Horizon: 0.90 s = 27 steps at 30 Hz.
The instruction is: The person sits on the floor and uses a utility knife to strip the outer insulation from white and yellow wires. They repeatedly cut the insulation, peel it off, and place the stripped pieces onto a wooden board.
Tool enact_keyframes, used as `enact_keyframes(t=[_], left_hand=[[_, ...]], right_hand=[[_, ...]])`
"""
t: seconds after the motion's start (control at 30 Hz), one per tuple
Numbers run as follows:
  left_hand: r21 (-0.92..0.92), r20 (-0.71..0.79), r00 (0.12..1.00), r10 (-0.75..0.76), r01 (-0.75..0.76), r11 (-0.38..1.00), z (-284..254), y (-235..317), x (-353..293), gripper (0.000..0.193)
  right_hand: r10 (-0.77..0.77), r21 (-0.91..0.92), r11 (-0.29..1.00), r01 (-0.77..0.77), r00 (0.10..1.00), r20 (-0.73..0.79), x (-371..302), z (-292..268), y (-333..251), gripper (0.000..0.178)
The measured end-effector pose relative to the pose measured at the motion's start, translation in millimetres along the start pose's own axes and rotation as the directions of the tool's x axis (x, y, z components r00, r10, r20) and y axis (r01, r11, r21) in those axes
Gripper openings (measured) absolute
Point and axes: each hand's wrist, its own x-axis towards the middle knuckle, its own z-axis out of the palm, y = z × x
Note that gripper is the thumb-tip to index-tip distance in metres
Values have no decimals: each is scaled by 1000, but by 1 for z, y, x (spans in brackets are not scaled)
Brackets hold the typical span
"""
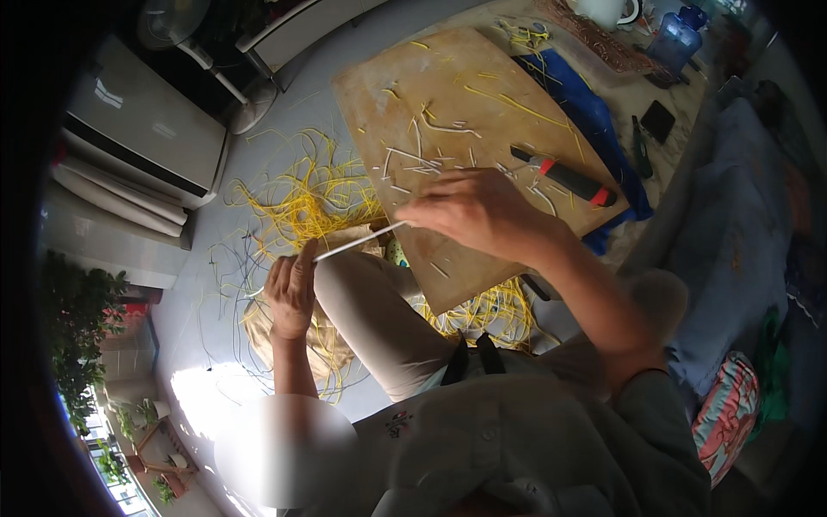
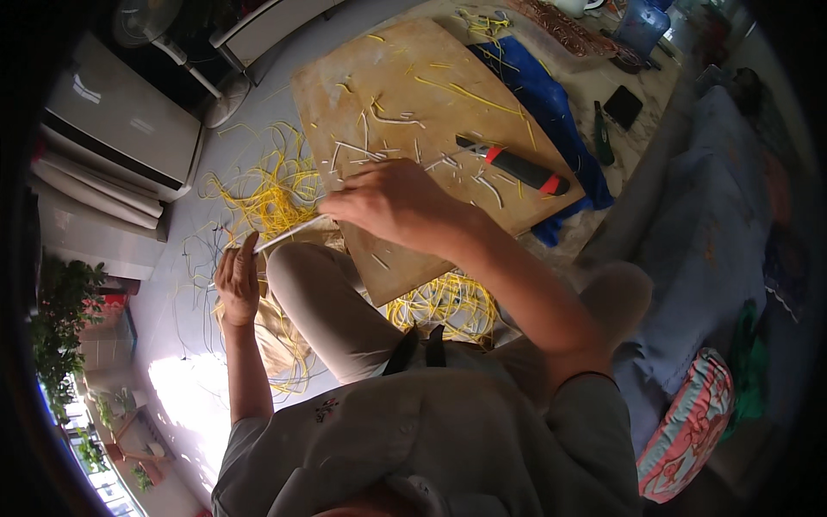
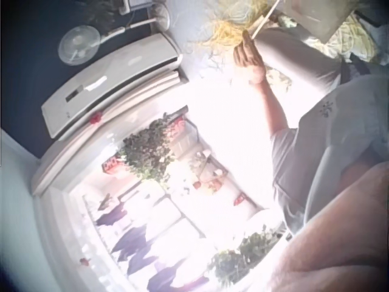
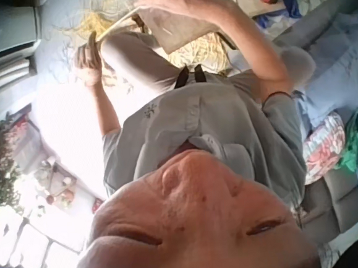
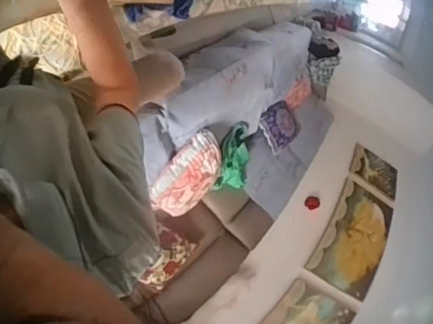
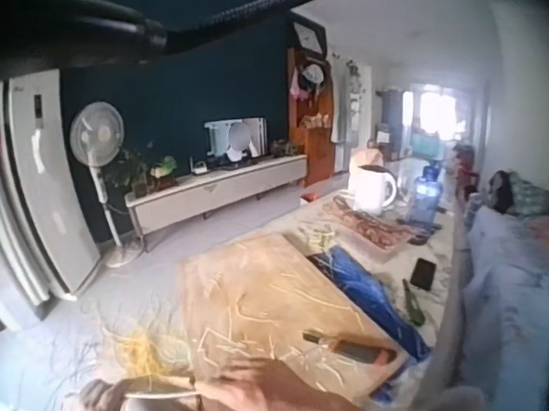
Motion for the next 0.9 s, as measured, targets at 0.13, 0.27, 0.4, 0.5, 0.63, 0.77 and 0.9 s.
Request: enact_keyframes(t=[0.13,0.27,0.4,0.5,0.63,0.77,0.9], left_hand=[[-47,116,993,-8,13,999,-15,6,-23,40],[-107,255,967,-4,32,994,-29,37,-47,36],[-392,365,930,-54,206,896,-32,93,-48,33],[-451,391,911,-130,313,836,-20,119,-47,25],[-442,510,849,-137,396,805,-7,116,-61,31],[-432,558,818,-139,430,793,2,120,-72,31],[-458,584,793,-173,498,737,3,135,-67,24]], right_hand=[[227,96,965,-242,963,145,-34,-28,18,17],[305,137,924,-356,905,297,-53,-42,19,24],[273,186,917,-352,895,352,-54,-41,9,22],[278,98,935,-341,875,396,-56,-37,5,19],[233,-30,971,-237,907,352,-71,-34,18,26],[251,-143,967,-211,890,380,-83,-38,30,34],[346,-194,934,-300,894,283,-87,-30,40,38]])
